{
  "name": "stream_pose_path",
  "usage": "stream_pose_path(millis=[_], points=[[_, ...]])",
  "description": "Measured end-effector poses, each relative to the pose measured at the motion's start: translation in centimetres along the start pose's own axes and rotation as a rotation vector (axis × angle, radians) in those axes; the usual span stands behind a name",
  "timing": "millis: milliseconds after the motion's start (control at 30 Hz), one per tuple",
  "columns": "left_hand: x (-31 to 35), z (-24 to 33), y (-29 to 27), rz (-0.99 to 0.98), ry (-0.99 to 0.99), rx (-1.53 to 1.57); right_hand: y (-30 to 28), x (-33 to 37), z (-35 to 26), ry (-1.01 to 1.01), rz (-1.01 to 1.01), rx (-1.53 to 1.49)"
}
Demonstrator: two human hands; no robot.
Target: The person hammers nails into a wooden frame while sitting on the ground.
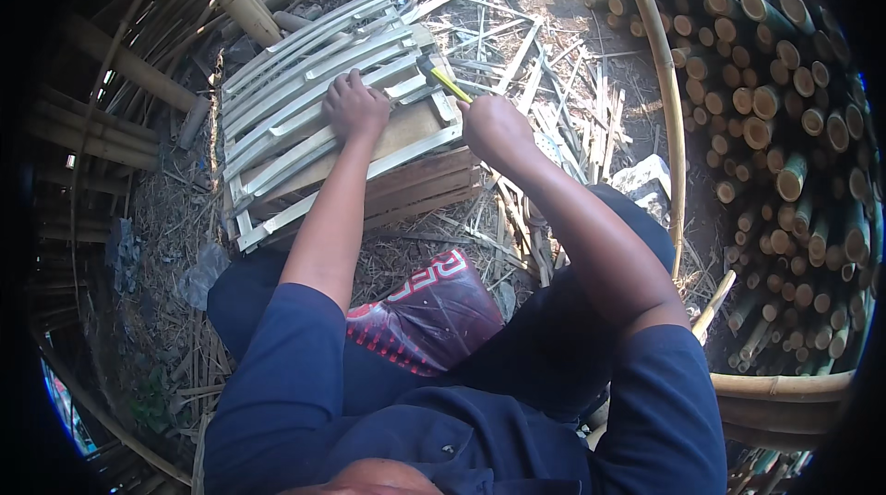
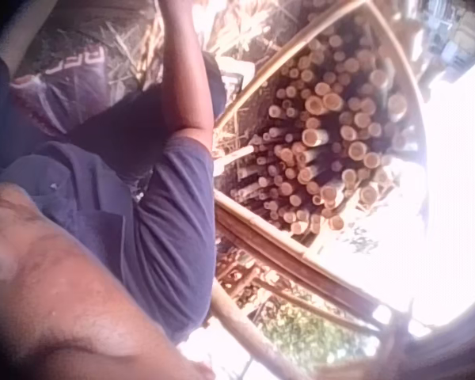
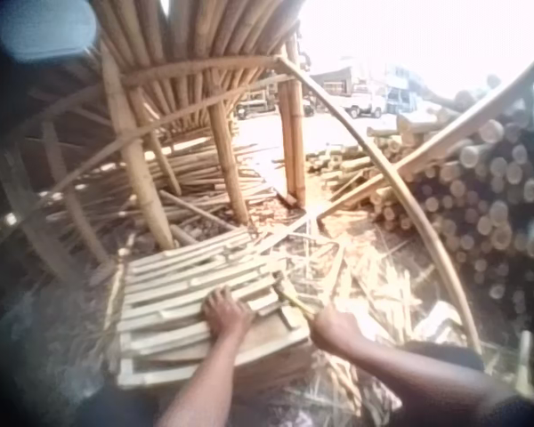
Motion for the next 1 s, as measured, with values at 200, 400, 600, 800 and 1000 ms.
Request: stream_pose_path(millis=[200, 400, 600, 800, 1000], points=[[-0.1, 0.4, 0.2, -0.101, -0.018, -0.071, 0.4, 0.1, 0.4, -0.028, 0.035, 0.020], [0.1, -0.5, 0.5, -0.119, -0.040, -0.091, -3.8, 1.1, -2.2, -0.139, 0.297, -0.127], [-0.4, 0.1, 0.7, -0.047, 0.000, 0.005, 1.8, -0.1, 2.0, -0.020, 0.131, -0.040], [0.0, -0.1, 0.5, -0.084, -0.018, 0.001, -0.3, 0.4, 1.6, -0.035, 0.202, -0.077], [0.0, 0.3, 0.0, -0.091, -0.018, -0.038, 1.6, 0.2, 2.1, -0.010, 0.074, -0.010]])
Point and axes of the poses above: each hand's wrist, its own x-axis away from the middle knuckle, its own y-axis out of the palm, z = x × y, the point moved 10 cm from there along -x, towards the middle knuckle, and after that the axes turned 2 degrees about -y, right-handed, at the moved point
